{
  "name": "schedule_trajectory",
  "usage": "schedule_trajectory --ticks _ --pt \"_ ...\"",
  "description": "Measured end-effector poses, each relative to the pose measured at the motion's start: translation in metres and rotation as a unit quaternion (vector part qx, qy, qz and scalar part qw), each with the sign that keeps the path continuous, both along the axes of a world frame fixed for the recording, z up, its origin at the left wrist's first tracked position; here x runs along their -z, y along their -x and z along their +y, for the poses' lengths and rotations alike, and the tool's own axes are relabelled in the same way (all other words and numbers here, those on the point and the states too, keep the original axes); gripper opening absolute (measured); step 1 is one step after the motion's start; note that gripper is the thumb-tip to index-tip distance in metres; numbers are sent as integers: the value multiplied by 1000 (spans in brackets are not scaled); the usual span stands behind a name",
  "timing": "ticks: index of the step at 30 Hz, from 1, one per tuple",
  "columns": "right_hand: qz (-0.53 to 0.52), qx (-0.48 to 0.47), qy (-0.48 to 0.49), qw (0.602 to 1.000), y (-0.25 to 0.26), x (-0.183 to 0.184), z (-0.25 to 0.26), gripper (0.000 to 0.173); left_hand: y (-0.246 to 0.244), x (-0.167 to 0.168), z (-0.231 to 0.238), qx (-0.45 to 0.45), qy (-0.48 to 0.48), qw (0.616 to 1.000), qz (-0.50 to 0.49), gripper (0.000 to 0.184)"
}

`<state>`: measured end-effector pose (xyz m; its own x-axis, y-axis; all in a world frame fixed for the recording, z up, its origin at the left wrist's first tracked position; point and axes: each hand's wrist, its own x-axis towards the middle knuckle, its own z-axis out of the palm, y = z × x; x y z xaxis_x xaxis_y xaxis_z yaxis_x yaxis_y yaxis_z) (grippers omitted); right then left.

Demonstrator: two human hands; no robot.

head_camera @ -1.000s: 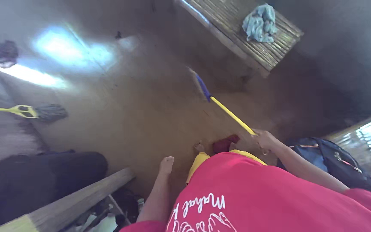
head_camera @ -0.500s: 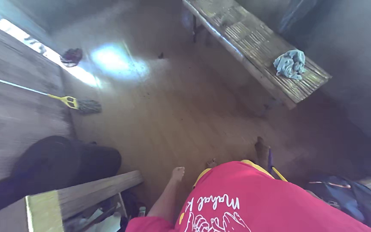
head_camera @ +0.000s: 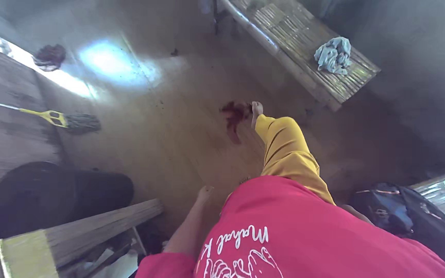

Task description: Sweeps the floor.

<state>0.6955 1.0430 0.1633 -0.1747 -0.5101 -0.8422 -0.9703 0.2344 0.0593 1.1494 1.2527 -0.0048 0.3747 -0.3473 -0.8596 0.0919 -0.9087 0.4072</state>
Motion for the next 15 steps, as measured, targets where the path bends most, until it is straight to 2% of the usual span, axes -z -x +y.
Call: schedule_trajectory --ticks 1,3,4,6,7,8,9,11,13,15 --pt "12 46 -72 996 -3 0 -19 36 1 3 2 0 -10 1000 -2 46" --pt "47 36 -82 995 1 41 -46 25 2 12 12 -15 -20 1000 -8 46" --pt "47 14 -85 995 -5 32 -46 27 2 21 19 -24 -25 999 -14 46" --pt "43 -37 -75 996 -23 -12 -36 39 1 44 37 -17 -25 999 -28 46" --pt "36 -113 -98 988 -8 18 -64 32 -1 73 52 -14 -18 999 -44 45" --pt "67 -114 -125 983 3 53 -84 29 -3 112 69 -12 -14 998 -60 45" --pt "94 -91 -87 988 18 90 -91 29 -3 142 84 -9 -17 998 -68 45" --pt "98 -24 -43 994 36 126 -96 32 -1 160 98 -6 -38 998 -53 44" --pt "92 36 -44 994 33 120 -95 30 4 152 102 -15 -41 999 -31 43" --pt "78 118 -21 990 44 114 -93 25 9 159 107 -39 -32 999 -13 41"
